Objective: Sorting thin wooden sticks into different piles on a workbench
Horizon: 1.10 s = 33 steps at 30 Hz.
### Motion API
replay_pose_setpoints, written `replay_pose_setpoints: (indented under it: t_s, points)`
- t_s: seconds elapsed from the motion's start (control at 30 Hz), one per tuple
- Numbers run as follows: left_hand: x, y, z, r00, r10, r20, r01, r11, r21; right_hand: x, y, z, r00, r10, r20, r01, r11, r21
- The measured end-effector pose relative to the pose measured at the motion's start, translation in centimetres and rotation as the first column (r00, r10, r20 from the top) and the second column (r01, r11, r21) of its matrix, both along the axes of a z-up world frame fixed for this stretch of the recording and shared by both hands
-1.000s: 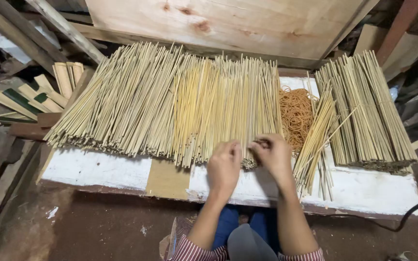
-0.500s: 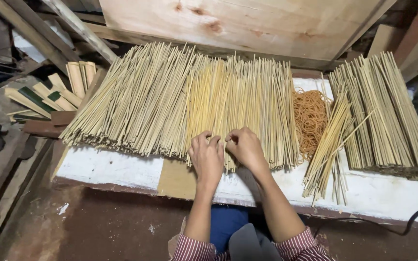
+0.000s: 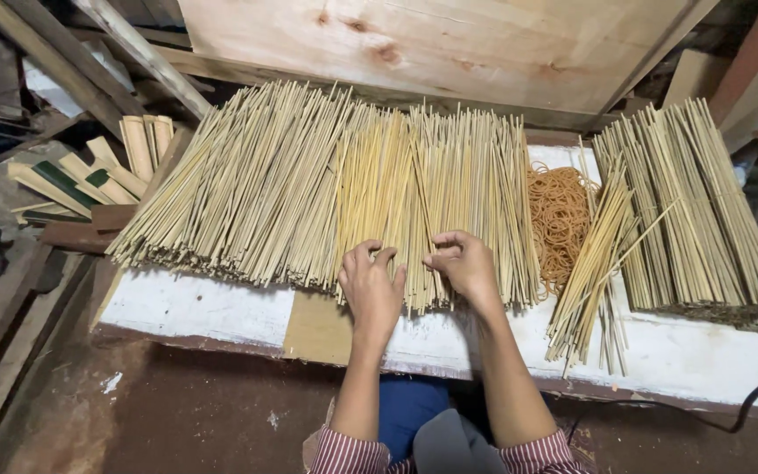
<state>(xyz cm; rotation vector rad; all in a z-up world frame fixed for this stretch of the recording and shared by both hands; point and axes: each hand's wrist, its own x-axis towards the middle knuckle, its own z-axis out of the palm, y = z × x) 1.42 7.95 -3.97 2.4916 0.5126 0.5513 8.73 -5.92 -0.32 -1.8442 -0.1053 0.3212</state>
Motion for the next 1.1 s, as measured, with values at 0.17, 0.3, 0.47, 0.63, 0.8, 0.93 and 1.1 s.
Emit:
replay_pose_setpoints:
  t_s: [0.17,0.3,0.47,0.63,0.8,0.93,1.1]
  points:
    - [-0.4,-2.4,1.3,0.996,-0.011,0.088,0.028,0.978,-0.204,0.8,-1.1,-2.3,0.996,-0.053,-0.072,0.065,0.983,0.173]
    - [-2.1,-6.3,4.7,0.962,-0.255,0.1,0.269,0.809,-0.523,1.0,-3.7,-4.5,0.987,-0.109,-0.119,0.14,0.946,0.291]
    - [-1.5,-11.0,4.4,0.911,-0.375,0.171,0.395,0.676,-0.622,-0.5,-10.2,-6.3,0.933,-0.316,-0.171,0.36,0.841,0.404]
    - [1.2,-16.9,-1.0,0.826,-0.496,0.269,0.551,0.605,-0.575,-1.7,-16.4,-5.6,0.864,-0.501,-0.054,0.493,0.818,0.296]
    - [1.4,-18.9,-2.7,0.738,-0.636,0.226,0.673,0.668,-0.316,1.2,-21.4,-11.7,0.792,-0.474,0.384,0.609,0.649,-0.455]
    - [1.6,-14.8,-0.1,0.809,-0.521,0.272,0.579,0.783,-0.226,1.5,-17.5,-9.2,0.716,-0.341,0.609,0.663,0.605,-0.441]
    - [4.7,-5.4,-1.5,0.952,-0.121,0.283,0.11,0.992,0.055,1.7,-6.7,-5.4,0.899,-0.174,0.402,0.271,0.942,-0.198]
